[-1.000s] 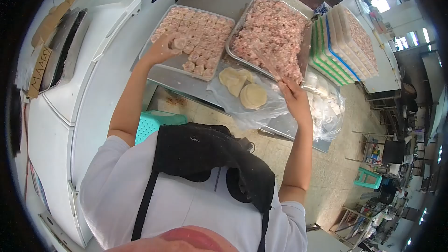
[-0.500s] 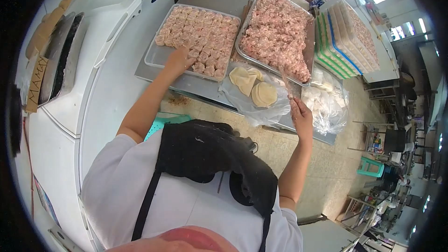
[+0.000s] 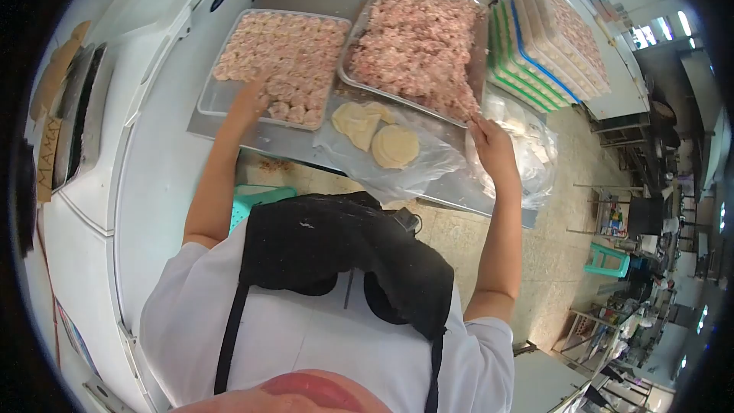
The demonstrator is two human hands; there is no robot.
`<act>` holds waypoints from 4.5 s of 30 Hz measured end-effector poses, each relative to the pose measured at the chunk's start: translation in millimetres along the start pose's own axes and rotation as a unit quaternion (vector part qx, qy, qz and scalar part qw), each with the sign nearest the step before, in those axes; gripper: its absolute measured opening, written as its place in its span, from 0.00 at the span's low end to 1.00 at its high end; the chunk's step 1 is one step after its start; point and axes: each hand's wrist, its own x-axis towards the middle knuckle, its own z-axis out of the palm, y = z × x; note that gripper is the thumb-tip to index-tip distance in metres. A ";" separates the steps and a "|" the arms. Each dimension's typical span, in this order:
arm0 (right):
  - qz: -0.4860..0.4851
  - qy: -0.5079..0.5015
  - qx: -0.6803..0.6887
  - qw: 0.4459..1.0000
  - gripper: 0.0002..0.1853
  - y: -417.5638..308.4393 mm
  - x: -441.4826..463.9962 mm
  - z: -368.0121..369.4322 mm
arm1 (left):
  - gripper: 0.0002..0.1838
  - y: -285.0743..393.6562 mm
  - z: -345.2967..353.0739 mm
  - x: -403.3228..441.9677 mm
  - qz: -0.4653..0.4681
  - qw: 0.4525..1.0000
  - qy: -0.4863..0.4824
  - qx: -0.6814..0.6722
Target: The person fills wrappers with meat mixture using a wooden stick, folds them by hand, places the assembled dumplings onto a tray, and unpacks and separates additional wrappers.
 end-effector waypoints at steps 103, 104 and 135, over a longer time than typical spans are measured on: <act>-0.045 -0.070 -0.042 0.996 0.13 61.9 39.0 -46.9 | 0.27 276.9 47.4 98.3 0.110 0.949 -0.102 -0.276; -0.043 -0.053 0.046 0.997 0.14 52.0 34.5 -56.0 | 0.27 276.3 45.1 97.4 0.117 0.945 -0.123 -0.280; -0.050 -0.003 0.104 0.993 0.16 -134.5 0.1 49.8 | 0.25 -9.3 -92.1 50.1 0.061 0.968 -0.120 -0.212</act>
